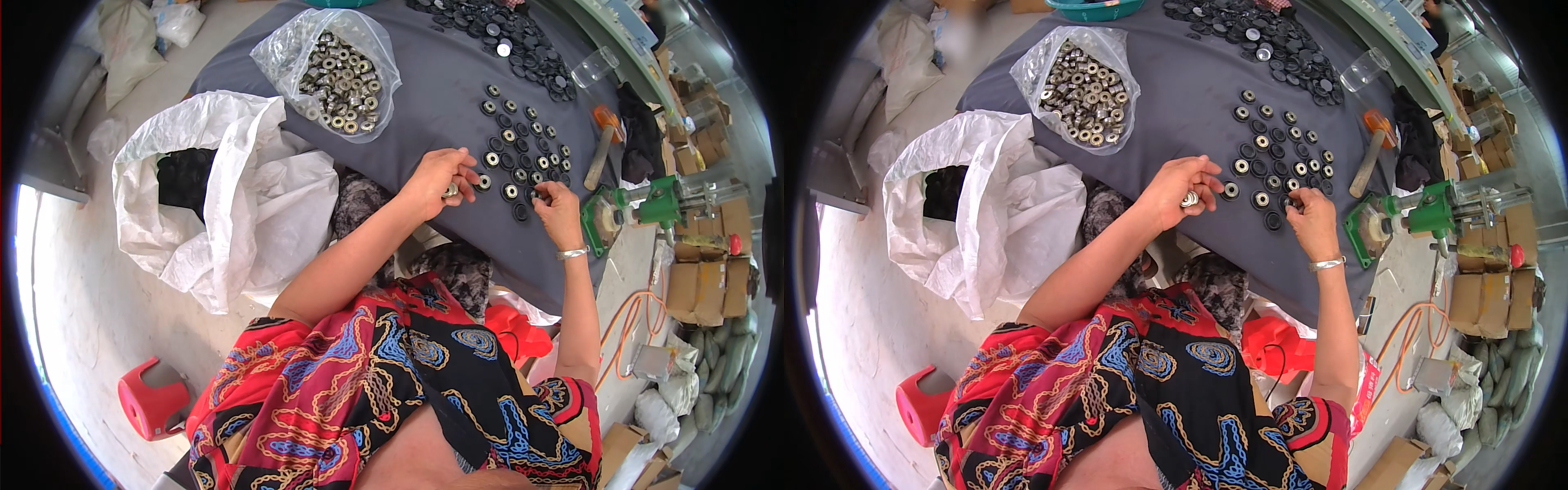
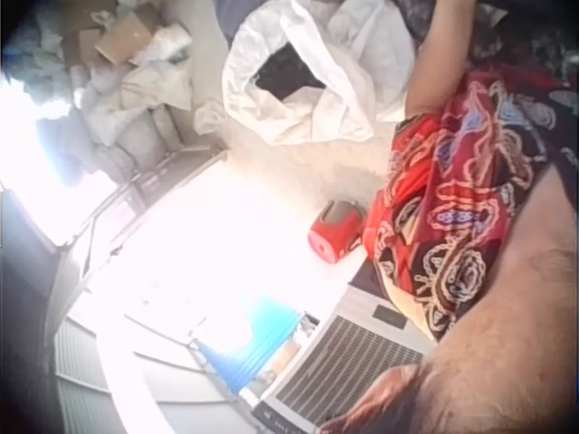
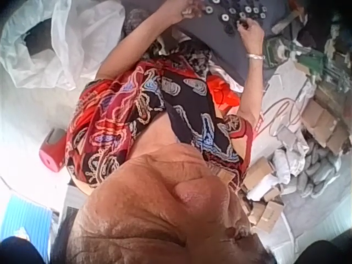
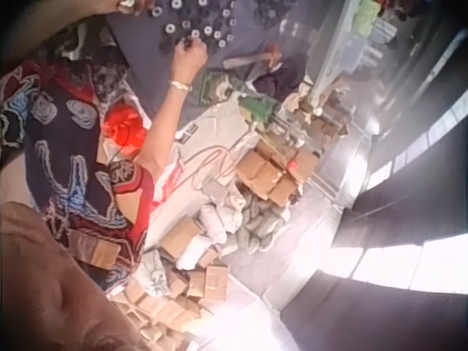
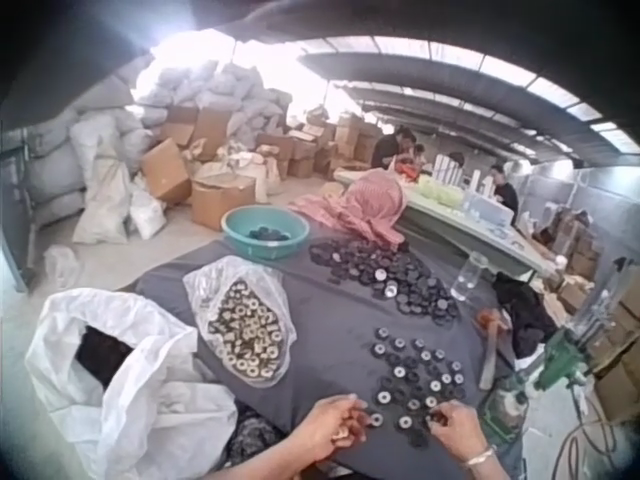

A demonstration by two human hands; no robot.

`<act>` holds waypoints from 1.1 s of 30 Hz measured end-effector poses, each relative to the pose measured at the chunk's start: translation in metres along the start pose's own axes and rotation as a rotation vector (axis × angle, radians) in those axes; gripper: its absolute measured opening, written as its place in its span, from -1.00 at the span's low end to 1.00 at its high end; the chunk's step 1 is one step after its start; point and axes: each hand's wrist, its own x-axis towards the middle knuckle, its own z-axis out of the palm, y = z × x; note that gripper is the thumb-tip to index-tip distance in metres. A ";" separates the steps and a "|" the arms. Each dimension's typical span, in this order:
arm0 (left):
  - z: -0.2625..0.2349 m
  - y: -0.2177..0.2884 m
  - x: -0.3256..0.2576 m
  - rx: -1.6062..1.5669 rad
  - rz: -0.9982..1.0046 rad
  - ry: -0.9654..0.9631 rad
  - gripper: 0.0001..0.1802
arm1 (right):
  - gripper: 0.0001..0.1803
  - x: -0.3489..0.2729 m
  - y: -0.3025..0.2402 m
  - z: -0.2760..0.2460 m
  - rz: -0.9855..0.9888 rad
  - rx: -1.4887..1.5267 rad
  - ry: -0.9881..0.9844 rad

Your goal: The person assembles metal rings into small plastic components by securing them with a mallet.

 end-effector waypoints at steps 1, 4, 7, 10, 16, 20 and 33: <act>0.000 0.000 0.000 0.000 -0.001 0.003 -0.66 | -0.75 0.001 0.001 0.001 -0.013 -0.039 -0.010; 0.000 0.001 0.000 -0.014 -0.014 -0.001 -0.66 | -0.75 0.004 0.003 0.003 -0.037 -0.093 -0.026; -0.001 0.002 0.001 -0.011 -0.020 0.009 -0.67 | -0.77 0.010 0.002 0.002 -0.045 -0.150 -0.067; -0.004 0.001 0.002 -0.044 -0.018 -0.017 -0.65 | -0.78 0.011 -0.001 0.001 -0.054 -0.161 -0.073; -0.007 -0.001 0.004 -0.149 -0.021 -0.027 -0.57 | -0.76 0.004 -0.013 -0.002 -0.175 -0.502 -0.070; -0.003 -0.003 -0.004 -0.174 -0.031 -0.024 -0.49 | -0.80 -0.009 -0.086 0.001 -0.377 -0.363 0.091; 0.020 -0.009 -0.026 -0.153 0.035 0.103 -0.51 | -0.78 -0.026 -0.129 0.064 -0.582 -0.296 0.026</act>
